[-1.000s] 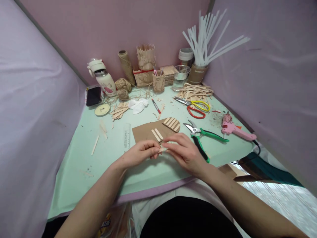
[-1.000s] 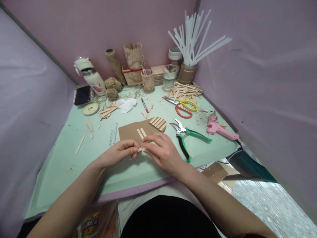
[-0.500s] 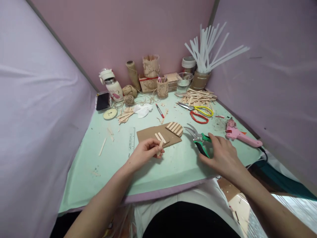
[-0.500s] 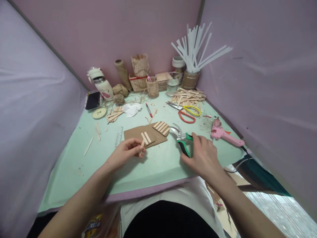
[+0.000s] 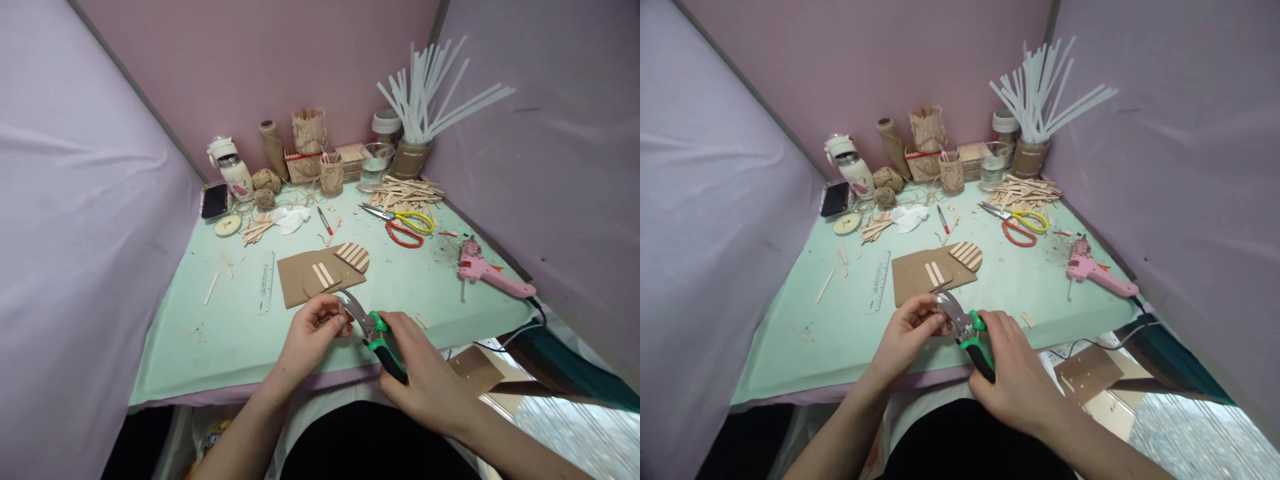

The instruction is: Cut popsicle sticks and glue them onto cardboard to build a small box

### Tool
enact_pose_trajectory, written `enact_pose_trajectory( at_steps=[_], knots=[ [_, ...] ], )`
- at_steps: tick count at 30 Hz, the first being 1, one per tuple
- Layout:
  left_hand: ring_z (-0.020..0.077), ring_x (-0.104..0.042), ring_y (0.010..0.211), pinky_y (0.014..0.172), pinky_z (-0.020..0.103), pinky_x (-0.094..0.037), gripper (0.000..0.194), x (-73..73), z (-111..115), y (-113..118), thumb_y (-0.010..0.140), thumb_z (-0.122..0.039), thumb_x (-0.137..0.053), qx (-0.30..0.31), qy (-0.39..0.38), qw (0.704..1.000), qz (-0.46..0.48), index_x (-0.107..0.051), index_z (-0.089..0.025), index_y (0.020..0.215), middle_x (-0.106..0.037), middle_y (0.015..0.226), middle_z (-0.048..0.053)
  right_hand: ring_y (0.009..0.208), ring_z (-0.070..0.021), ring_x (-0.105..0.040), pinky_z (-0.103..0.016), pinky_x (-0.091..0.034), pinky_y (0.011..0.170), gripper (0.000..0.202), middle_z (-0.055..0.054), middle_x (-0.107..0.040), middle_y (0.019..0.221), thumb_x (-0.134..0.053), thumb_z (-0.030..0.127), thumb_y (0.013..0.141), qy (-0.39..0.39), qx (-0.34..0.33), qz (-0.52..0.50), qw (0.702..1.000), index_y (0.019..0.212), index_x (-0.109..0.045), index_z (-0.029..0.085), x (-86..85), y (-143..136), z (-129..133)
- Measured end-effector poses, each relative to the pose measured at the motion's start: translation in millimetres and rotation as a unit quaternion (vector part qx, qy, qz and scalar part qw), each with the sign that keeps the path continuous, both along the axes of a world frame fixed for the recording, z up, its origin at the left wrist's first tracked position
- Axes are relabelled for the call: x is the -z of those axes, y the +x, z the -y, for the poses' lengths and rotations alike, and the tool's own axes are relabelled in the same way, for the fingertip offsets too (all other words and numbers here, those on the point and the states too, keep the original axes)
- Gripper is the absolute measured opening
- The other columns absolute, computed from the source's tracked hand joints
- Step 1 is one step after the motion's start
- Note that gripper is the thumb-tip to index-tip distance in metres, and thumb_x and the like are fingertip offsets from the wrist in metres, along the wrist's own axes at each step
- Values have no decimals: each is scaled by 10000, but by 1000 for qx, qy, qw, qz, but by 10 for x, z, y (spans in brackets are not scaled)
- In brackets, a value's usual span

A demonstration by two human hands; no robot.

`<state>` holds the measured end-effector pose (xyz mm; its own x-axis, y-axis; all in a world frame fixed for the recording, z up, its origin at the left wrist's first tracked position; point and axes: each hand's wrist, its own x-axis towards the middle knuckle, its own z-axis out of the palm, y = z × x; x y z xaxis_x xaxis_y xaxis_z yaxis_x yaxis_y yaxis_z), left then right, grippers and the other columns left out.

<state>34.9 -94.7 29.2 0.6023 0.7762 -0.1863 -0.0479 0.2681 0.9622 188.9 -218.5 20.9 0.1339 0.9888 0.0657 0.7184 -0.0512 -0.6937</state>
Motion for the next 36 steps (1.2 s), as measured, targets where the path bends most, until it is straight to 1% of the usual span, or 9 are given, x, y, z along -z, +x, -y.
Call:
enact_pose_trajectory(
  at_steps=[5,11,17,20,26,32,36],
  knots=[
    [123,-628,699,694,263,-547,115,60,20,12,810,-230,-667,6,19,1000,7,-634,-161,895,-683,797,19,1122,-308,-514,-508,-459,970,638,-143,-514,1194,-566,154,722,18,-5,30,999,1325,-360,177,37,-28,-27],
    [143,-636,760,722,283,-564,111,132,42,-2,805,-190,-654,-19,21,1000,13,-630,-175,913,-682,847,20,1127,-319,-506,-525,-454,970,658,-154,-509,1201,-572,147,695,18,-10,48,999,1321,-371,163,33,-58,-42],
    [140,-624,759,712,268,-560,91,123,60,-12,795,-184,-659,-27,24,999,19,-633,-170,881,-670,833,18,1112,-316,-520,-527,-467,947,647,-145,-518,1188,-566,152,711,25,-10,45,999,1322,-356,189,16,-77,-37],
    [144,-627,769,723,274,-559,93,116,67,-20,797,-186,-660,-33,20,999,20,-629,-171,883,-673,840,21,1113,-319,-521,-531,-465,947,656,-145,-517,1191,-569,150,707,16,-14,45,999,1323,-350,194,-1,-82,-41],
    [155,-626,772,718,282,-558,97,139,73,-24,799,-205,-660,-34,22,999,18,-633,-174,887,-673,831,23,1092,-319,-527,-536,-470,930,645,-136,-520,1167,-566,145,716,12,-18,43,999,1317,-341,207,-12,-94,-50],
    [150,-626,762,718,279,-557,78,146,83,-13,806,-198,-655,-32,19,999,17,-644,-166,876,-670,821,21,1074,-317,-523,-531,-467,935,612,-150,-520,1141,-563,148,715,-12,-21,52,998,1299,-381,151,-21,-82,-45],
    [148,-632,742,710,279,-555,91,166,86,-9,810,-214,-661,-25,12,1000,11,-652,-160,882,-676,823,25,1069,-313,-531,-521,-470,932,594,-143,-531,1126,-551,140,713,-20,-22,47,998,1286,-398,153,-14,-59,-23]
  ],
)
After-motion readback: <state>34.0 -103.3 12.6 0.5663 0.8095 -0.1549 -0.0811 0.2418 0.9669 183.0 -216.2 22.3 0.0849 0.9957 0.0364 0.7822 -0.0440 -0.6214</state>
